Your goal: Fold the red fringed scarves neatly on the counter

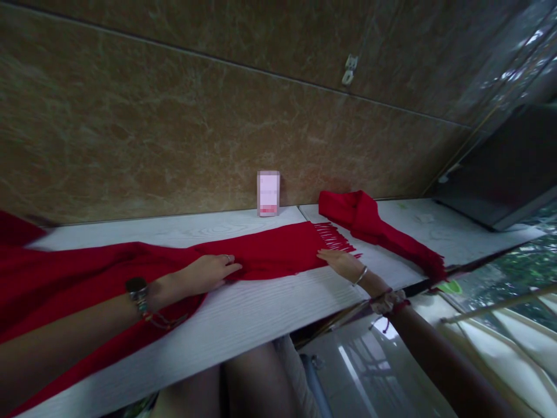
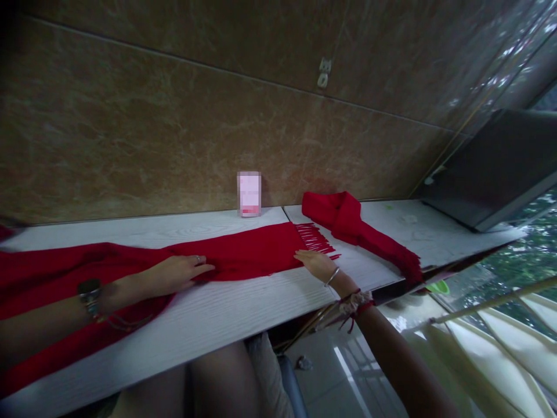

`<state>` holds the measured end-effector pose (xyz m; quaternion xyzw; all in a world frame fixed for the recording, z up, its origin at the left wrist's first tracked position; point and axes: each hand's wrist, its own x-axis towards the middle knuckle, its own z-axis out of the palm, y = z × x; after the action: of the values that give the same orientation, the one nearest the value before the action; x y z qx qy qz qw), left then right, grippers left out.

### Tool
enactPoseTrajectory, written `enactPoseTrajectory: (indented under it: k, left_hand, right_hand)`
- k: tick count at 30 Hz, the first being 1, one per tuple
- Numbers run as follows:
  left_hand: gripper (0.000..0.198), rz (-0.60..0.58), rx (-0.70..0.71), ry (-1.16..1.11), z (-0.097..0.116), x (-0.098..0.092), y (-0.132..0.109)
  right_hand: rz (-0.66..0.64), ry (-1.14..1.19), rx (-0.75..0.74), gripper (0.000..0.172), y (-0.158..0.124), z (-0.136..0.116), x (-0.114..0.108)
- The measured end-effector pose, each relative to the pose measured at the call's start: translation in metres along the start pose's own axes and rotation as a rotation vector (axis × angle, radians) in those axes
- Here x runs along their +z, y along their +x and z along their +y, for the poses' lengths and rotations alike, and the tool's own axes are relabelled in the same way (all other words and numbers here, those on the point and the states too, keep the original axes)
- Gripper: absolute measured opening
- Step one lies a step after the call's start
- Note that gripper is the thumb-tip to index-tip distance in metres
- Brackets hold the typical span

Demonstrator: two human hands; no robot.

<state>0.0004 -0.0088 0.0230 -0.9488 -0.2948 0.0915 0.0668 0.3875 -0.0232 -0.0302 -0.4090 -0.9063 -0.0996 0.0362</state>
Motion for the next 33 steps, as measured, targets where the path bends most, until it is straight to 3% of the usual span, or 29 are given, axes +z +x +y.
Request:
enactPoseTrajectory:
  k: [3, 6, 9, 14, 18, 23, 28, 33]
  left_hand:
    - [0.032, 0.066, 0.044, 0.138, -0.001, 0.005, 0.0]
    - [0.027, 0.053, 0.032, 0.19, -0.001, 0.013, -0.003]
    - [0.03, 0.033, -0.039, 0.106, -0.003, 0.019, -0.011]
    - [0.021, 0.072, 0.086, -0.239, -0.012, 0.003, -0.02]
    - [0.02, 0.143, -0.023, -0.177, -0.012, -0.001, -0.01]
    - [0.026, 0.063, -0.062, -0.075, -0.018, 0.002, -0.001]
    - [0.023, 0.063, -0.017, -0.148, -0.031, -0.008, -0.01]
    - [0.022, 0.046, 0.063, -0.101, -0.018, 0.007, -0.027]
  right_hand:
    - [-0.009, 0.049, 0.046, 0.042, -0.001, 0.003, -0.003]
    - [-0.017, 0.076, 0.045, 0.042, -0.002, 0.005, -0.003]
    - [-0.013, 0.084, 0.023, 0.044, -0.003, 0.005, -0.001]
    - [0.051, 0.073, 0.011, 0.041, -0.002, -0.003, -0.004]
    - [0.135, 0.069, -0.064, 0.038, 0.011, -0.017, -0.01]
    - [0.141, 0.086, -0.104, 0.031, 0.025, -0.029, -0.006]
    - [0.16, 0.192, 0.005, 0.031, 0.025, -0.024, -0.003]
    - [0.108, 0.254, 0.027, 0.031, 0.021, -0.023, -0.007]
